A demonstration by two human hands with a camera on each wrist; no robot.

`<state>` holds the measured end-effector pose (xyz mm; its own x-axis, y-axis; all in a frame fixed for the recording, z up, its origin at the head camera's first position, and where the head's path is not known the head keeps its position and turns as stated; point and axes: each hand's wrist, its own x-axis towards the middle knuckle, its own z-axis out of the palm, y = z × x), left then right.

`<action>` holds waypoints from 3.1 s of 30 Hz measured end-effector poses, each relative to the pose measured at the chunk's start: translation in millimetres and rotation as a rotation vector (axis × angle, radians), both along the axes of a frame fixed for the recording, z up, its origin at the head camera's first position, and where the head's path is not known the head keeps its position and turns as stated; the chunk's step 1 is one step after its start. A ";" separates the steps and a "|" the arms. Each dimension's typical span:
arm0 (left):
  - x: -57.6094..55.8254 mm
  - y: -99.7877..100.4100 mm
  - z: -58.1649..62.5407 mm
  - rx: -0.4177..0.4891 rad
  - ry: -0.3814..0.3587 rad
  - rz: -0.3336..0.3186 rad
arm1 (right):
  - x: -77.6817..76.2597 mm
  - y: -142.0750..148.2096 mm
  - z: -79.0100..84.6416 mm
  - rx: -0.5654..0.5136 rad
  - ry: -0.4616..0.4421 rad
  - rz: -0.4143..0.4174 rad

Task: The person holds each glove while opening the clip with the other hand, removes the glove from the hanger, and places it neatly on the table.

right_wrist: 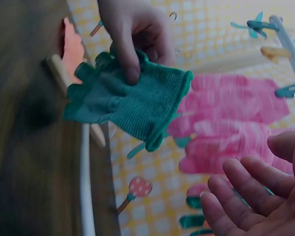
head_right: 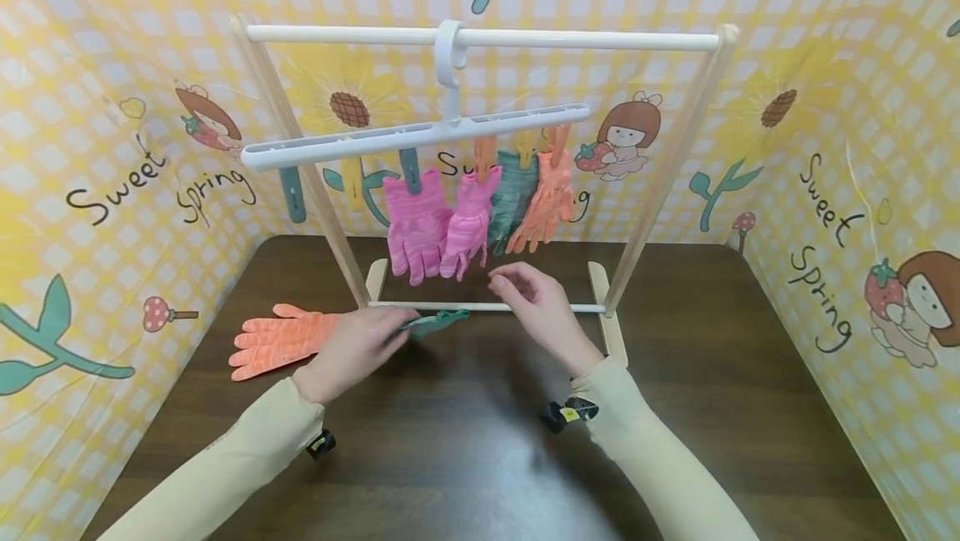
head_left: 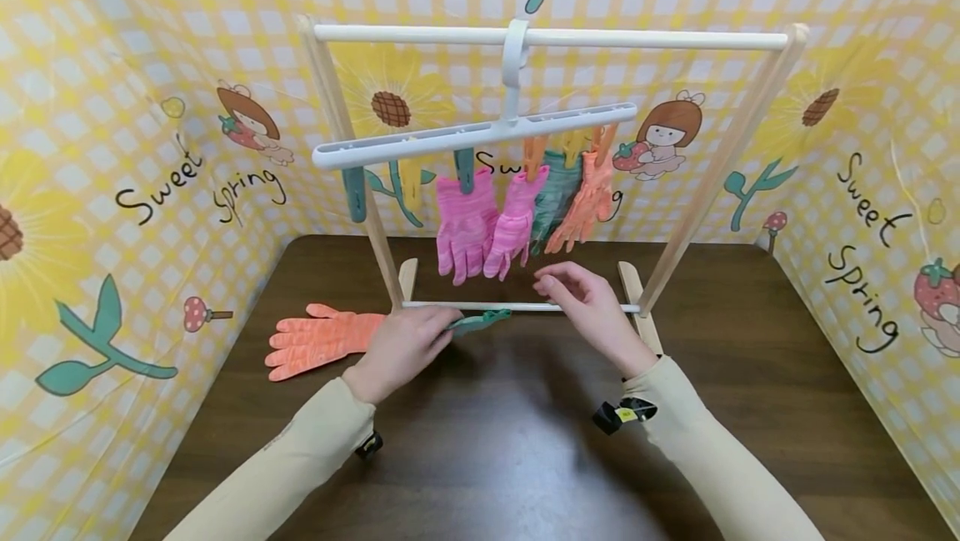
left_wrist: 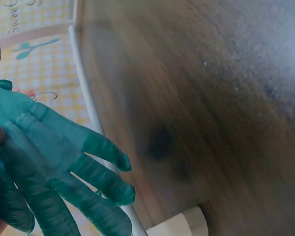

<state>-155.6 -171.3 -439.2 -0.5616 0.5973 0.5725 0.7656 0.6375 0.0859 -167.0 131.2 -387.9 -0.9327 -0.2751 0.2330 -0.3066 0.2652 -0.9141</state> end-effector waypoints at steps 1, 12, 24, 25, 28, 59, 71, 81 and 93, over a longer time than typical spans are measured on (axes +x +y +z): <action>-0.5 2.0 0.0 -0.019 0.032 -0.001 | 0.4 3.5 -2.9 0.005 -0.006 -0.002; -1.1 26.1 -11.2 -0.220 0.134 0.058 | 4.9 38.2 -32.6 0.048 -0.037 -0.030; 15.4 50.9 -44.4 -0.382 -0.092 0.047 | 7.8 56.1 -46.4 0.054 -0.065 -0.018; 16.3 51.5 -45.9 -0.380 -0.120 0.053 | 7.7 56.8 -47.4 0.057 -0.064 -0.019; 18.1 52.4 -48.6 -0.369 -0.188 0.072 | 7.5 58.6 -50.1 0.066 -0.065 -0.023; 1.3 52.6 -55.6 -0.266 -0.248 0.161 | 15.7 58.3 -57.0 0.152 -0.023 -0.054; 3.1 44.3 -47.9 -0.178 -0.287 0.142 | 17.0 56.9 -57.4 0.150 -0.015 -0.054; -3.3 33.4 -26.1 0.164 -0.433 0.219 | 17.4 55.9 -51.8 0.132 -0.028 -0.053; -17.3 19.8 7.1 0.527 -0.612 0.234 | 19.8 54.7 -47.6 0.100 -0.053 -0.035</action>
<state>-172.9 -151.6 -432.1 -0.9401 0.1664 0.2974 0.3395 0.5345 0.7740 -147.1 185.9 -435.5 -0.9526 -0.2610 0.1560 -0.2470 0.3654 -0.8975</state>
